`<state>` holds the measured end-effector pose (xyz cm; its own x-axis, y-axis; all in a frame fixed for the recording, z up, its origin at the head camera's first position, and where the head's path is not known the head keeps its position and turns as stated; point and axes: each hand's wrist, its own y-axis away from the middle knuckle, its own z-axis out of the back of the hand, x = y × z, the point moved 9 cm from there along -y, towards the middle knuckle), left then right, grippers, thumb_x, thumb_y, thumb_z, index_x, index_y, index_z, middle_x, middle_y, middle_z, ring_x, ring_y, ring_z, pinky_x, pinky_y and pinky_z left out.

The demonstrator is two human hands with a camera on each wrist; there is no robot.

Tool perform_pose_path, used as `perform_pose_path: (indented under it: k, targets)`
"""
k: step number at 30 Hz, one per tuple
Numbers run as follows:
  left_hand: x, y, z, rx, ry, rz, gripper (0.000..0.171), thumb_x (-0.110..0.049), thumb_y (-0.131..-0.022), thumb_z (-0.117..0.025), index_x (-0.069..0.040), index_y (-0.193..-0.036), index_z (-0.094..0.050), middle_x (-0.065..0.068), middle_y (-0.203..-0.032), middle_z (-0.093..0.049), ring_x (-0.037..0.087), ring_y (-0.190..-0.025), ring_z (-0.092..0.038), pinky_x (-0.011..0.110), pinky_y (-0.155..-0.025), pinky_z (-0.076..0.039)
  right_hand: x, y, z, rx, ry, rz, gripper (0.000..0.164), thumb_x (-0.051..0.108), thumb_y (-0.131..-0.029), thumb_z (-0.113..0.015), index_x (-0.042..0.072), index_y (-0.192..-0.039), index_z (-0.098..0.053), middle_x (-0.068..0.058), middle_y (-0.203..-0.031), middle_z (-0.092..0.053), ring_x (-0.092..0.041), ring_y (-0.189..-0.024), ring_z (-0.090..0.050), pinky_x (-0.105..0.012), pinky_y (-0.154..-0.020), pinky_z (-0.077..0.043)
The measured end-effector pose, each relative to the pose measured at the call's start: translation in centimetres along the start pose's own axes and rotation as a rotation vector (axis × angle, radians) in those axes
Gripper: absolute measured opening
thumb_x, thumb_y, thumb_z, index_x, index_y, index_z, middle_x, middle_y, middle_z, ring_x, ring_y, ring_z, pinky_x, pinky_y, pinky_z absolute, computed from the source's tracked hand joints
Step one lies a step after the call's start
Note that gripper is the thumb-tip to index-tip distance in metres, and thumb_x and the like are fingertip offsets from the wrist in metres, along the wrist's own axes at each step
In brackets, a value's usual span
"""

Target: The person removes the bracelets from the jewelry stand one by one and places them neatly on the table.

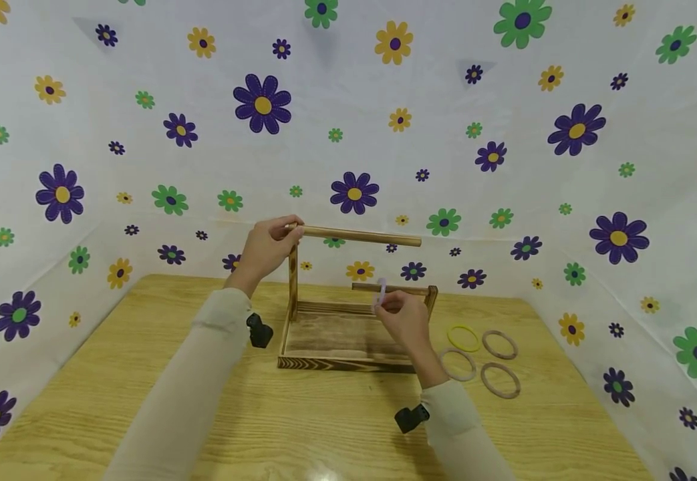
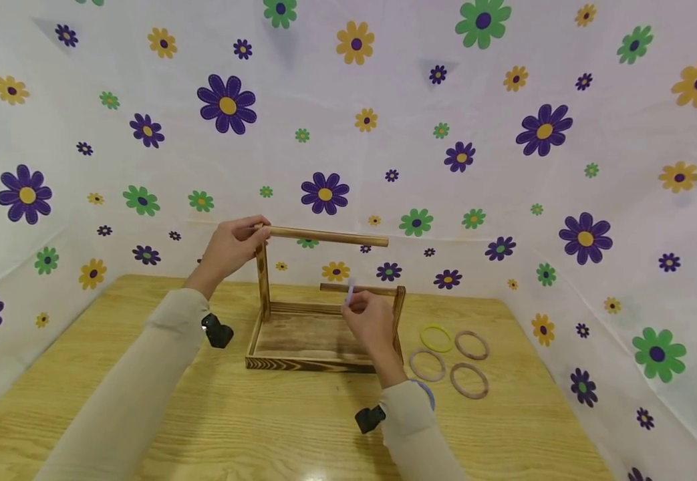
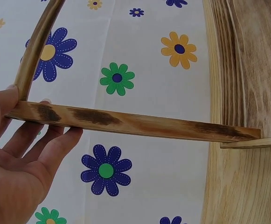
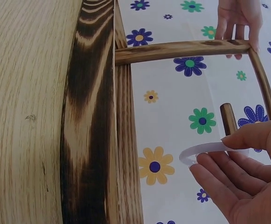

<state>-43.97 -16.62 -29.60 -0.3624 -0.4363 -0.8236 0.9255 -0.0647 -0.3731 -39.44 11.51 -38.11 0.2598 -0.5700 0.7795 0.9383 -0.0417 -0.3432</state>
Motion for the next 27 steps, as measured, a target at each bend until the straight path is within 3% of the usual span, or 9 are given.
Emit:
perform_pose_path:
  k: [19,27]
  targets:
    - [0.0,0.0,0.0,-0.002,-0.003,0.0,0.032,-0.036,-0.106,-0.059,-0.016,-0.129,-0.07,0.015,-0.119,-0.075,0.024,-0.103,-0.071,0.029,-0.076,-0.05,0.9,0.1,-0.6,0.07,-0.065,0.02,0.017,0.004,-0.09,-0.076,-0.006,-0.103,-0.076,-0.024,-0.1,-0.078,-0.035,-0.091,-0.077,-0.041,-0.078,-0.063]
    - [0.0,0.0,0.1,0.009,0.003,0.002,0.036,-0.036,-0.106,-0.059,-0.014,-0.133,-0.068,0.016,-0.122,-0.074,0.032,-0.111,-0.071,0.03,-0.079,-0.051,1.5,0.2,-1.3,0.1,-0.064,0.037,0.021,0.007,-0.091,-0.076,-0.005,-0.108,-0.076,-0.022,-0.102,-0.078,-0.035,-0.094,-0.077,-0.041,-0.079,-0.063]
